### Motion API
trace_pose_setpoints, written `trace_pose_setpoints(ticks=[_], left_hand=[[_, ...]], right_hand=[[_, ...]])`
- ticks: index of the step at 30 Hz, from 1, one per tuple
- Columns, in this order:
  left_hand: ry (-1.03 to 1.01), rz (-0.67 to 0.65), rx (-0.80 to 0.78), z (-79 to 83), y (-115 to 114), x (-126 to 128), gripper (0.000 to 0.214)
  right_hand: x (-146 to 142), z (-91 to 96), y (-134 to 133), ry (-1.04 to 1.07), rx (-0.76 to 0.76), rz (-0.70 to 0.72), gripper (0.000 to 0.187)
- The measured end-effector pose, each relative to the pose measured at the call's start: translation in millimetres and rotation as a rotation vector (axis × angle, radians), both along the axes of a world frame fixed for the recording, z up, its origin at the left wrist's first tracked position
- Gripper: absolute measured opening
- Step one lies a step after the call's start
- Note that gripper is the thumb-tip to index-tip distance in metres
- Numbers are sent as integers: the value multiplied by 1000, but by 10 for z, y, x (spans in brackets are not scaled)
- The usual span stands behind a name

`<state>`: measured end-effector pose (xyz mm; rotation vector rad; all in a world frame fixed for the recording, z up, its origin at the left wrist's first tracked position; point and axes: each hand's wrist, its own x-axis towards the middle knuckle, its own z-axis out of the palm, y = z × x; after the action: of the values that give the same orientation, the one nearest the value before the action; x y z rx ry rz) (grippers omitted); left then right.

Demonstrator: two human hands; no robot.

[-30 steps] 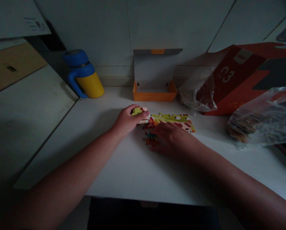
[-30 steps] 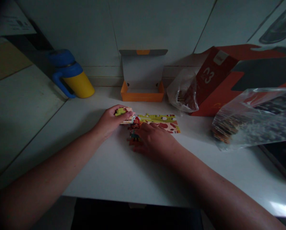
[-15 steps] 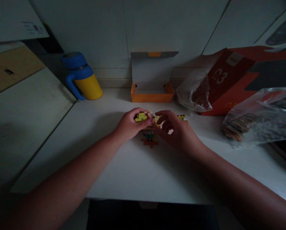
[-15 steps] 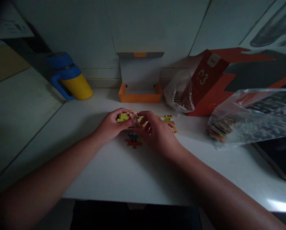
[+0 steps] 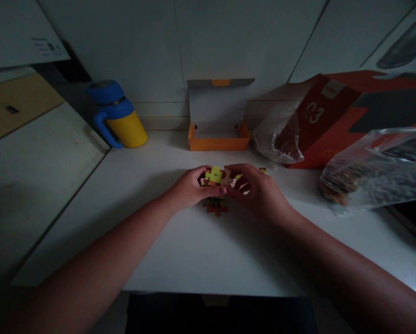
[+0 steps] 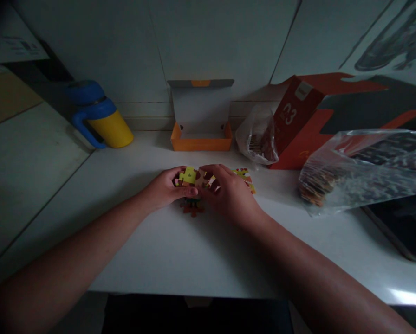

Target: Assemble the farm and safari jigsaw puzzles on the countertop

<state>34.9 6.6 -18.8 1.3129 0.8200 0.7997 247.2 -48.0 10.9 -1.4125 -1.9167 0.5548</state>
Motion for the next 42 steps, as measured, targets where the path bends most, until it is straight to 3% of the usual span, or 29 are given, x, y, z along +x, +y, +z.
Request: trace_pose_setpoints(ticks=[6,13,16,18,21,25,33,42], left_hand=[[-25,26,-21,7,-6,18,52],[17,156,78,16,69,-33,48],[-44,280,74,10,133,-58,49],[-108,324,41,7,166,-65,48],[-144,355,14,8,184,-59,46],[-143,358,-12,7,166,-40,46],[-129,330,-12,-21,144,-25,44],[-131,337,-11,8,132,-9,44]], right_hand=[[1,-24,21,151,-103,-75,28],[174,-21,153,528,-198,-116,45],[340,-1,210,424,-243,-120,42],[445,7,223,272,-308,-48,34],[526,13,200,74,-428,98,21],[496,-10,155,22,-493,180,13],[446,-68,153,0,-527,193,14],[358,113,120,-198,-555,117,11]])
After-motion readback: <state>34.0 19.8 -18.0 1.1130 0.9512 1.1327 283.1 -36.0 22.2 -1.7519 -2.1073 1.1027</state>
